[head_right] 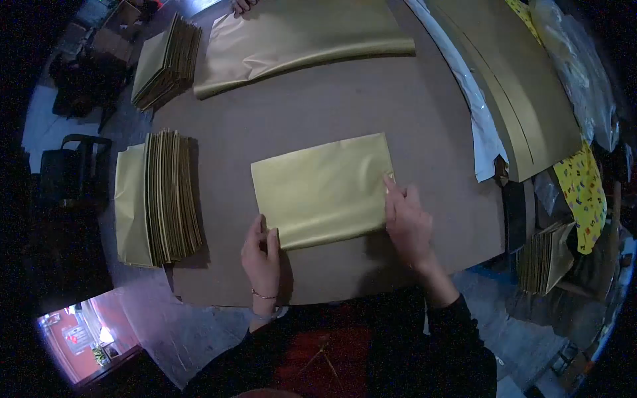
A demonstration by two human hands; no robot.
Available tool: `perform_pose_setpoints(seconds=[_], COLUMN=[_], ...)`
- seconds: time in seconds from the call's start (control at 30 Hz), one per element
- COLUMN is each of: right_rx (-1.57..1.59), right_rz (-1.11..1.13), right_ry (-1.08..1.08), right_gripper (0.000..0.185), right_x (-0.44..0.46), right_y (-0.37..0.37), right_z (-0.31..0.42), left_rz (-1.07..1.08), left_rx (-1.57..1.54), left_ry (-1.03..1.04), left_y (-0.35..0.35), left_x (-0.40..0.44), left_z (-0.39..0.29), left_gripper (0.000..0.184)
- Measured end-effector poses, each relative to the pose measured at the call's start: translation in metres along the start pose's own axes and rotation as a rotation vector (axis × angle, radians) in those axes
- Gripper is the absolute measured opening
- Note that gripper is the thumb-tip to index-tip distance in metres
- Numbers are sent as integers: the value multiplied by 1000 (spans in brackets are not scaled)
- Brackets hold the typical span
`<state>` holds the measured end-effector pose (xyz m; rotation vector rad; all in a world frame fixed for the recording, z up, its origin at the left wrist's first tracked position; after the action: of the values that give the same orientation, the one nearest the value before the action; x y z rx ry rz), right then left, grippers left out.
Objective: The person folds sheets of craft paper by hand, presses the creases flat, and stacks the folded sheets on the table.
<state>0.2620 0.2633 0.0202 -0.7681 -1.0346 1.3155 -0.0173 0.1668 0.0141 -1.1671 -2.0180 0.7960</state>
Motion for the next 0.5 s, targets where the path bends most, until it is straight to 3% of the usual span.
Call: perform_pose_setpoints(seconds=[0.2, 0.27, 0.5], right_rx=[-77, -123, -108], right_rz=[45, 157, 230], right_ry=[0, 72, 108], right_gripper=[35, 37, 38], right_x=[0, 1, 1], right_y=[15, 25, 30], right_z=[-10, -17, -16], left_rz=[9, 6, -19], left_rx=[58, 52, 49], left_ry=[79, 87, 101], left_y=[-3, -3, -2], left_x=[-1, 0, -2], left_z=[-11, -12, -6], left_gripper=[25, 25, 27])
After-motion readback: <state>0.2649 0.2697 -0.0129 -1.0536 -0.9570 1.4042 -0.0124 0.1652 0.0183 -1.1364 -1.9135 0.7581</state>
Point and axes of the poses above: each hand's wrist, its own x-axis towards the middle knuckle, its own y-axis out of the palm, z = x × y, the point moved 10 cm from there along x, towards the middle knuckle, and after that the axes turned 6 degrees about y, right-handed, at the moved point
